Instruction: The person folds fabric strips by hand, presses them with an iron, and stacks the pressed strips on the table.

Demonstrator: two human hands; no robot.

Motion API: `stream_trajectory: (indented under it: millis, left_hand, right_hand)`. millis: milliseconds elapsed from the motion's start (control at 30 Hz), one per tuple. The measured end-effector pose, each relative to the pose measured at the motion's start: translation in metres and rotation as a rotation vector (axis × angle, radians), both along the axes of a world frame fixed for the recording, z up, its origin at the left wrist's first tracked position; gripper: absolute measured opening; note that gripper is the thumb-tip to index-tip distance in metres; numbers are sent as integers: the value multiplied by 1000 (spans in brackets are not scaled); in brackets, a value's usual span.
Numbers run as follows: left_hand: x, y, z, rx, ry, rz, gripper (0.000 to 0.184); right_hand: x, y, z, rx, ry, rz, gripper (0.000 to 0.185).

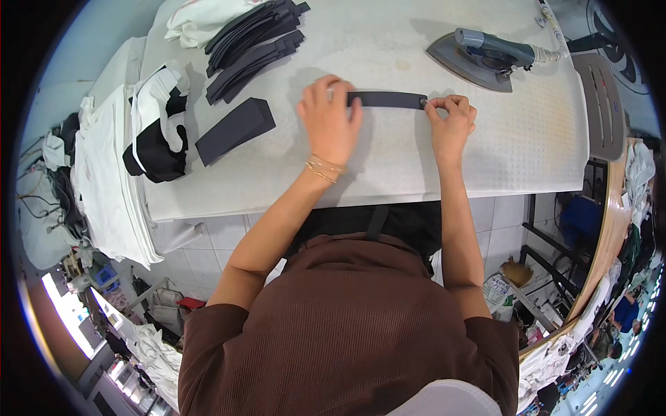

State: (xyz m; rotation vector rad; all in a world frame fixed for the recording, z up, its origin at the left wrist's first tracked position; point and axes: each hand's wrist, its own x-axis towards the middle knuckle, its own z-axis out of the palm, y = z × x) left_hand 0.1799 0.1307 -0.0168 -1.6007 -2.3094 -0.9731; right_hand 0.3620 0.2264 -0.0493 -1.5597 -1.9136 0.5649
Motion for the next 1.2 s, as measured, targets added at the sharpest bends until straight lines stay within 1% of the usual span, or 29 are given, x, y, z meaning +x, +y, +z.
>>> stream_trajectory:
  millis: [67, 133, 167, 200, 267, 300, 500, 733, 800, 967, 1200]
  left_hand:
    - [17, 2, 2, -9, -27, -216, 27]
    - [33, 7, -4, -22, -29, -375, 32]
    - [40, 7, -7, -74, -31, -422, 43]
    - [47, 7, -9, -72, -31, -425, 43]
    - [57, 4, -13, -141, -31, -445, 53]
    - [58, 1, -15, -213, 1, -473, 62]
    - [63, -1, -22, -281, 6, -452, 73]
    - [63, 2, -22, -316, 10, -418, 77]
    - [66, -2, -19, -299, 43, -434, 78]
    - [76, -4, -18, -323, 32, -489, 78]
    - [74, -1, -24, -338, 26, -432, 80]
  right_hand:
    - [0, -1, -1, 4, 6, 4, 8]
    - [-1, 0, -1, 9, 9, -6, 9]
    - [-1, 0, -2, 12, 10, -8, 9]
    - [0, 0, -4, 21, 15, -4, 9]
    - [1, 0, -6, 29, 20, -3, 9]
    - [1, 0, -5, 33, 22, -2, 9]
    - [-1, -1, -5, 36, 21, -8, 8]
    - [0, 0, -6, 38, 21, -6, 9]
    - [-1, -1, -5, 40, 21, -8, 9]
    - [-1, -1, -7, 58, 18, -12, 9]
    - [-2, -1, -7, 61, 18, -17, 9]
